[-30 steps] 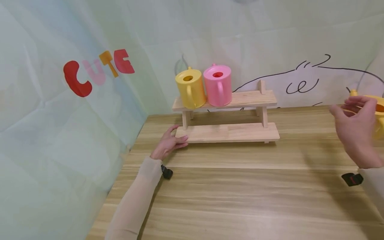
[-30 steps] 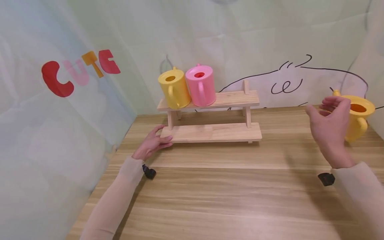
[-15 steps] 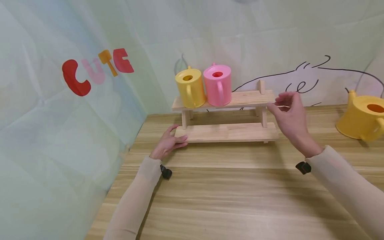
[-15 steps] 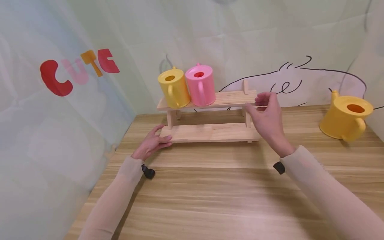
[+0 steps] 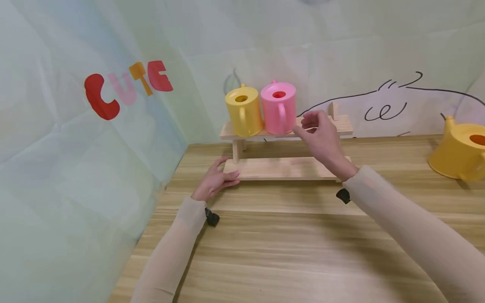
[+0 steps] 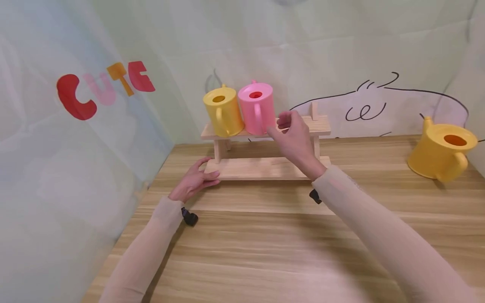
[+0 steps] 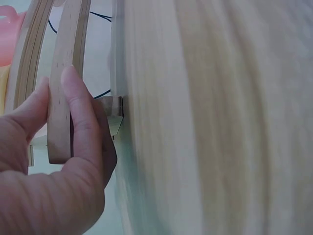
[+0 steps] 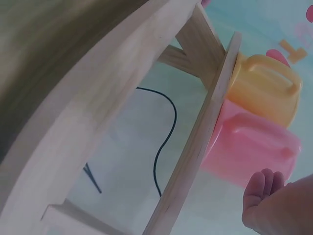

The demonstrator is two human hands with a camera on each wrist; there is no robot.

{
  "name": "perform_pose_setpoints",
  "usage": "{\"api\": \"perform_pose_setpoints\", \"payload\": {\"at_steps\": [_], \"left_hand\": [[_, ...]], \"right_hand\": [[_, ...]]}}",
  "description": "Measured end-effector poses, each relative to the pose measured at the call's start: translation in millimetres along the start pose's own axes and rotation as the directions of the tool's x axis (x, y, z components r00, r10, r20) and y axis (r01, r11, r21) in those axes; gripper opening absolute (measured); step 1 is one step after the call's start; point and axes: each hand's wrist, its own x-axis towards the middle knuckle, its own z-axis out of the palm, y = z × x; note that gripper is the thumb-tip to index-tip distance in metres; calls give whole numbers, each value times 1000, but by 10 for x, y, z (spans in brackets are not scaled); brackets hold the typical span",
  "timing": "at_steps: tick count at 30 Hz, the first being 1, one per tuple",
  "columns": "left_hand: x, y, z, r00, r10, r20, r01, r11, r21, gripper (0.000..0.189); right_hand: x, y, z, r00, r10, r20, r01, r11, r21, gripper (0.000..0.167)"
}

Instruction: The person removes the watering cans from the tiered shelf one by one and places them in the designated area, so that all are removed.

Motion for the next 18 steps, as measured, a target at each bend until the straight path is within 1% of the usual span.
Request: {"api": "perform_pose_setpoints", "payload": {"at_steps": [3, 7, 10, 15, 18], "left_hand": [[-15, 9, 8, 1000, -1, 1, 1, 1000, -1, 87], [-21, 6, 15, 1000, -3, -5, 3, 1000, 0, 87], [-17, 2, 19, 1000, -7, -8, 7, 1000, -3, 87], [-3, -3, 20, 1000, -9, -15, 9, 1000, -9, 87], [10, -6, 18, 1000, -6, -19, 6, 1000, -9, 87]], "right_hand": [[83, -49, 103, 1000, -7, 21, 7, 1000, 12, 51], [174, -78, 211, 999, 2, 44, -3, 1000, 18, 48], [222, -77, 265, 999, 13, 49, -13, 1000, 8, 45], [284, -61, 330, 998, 5, 55, -6, 1000, 18, 44], [314, -53, 368, 999, -4, 47, 3, 1000, 30, 41]]}}
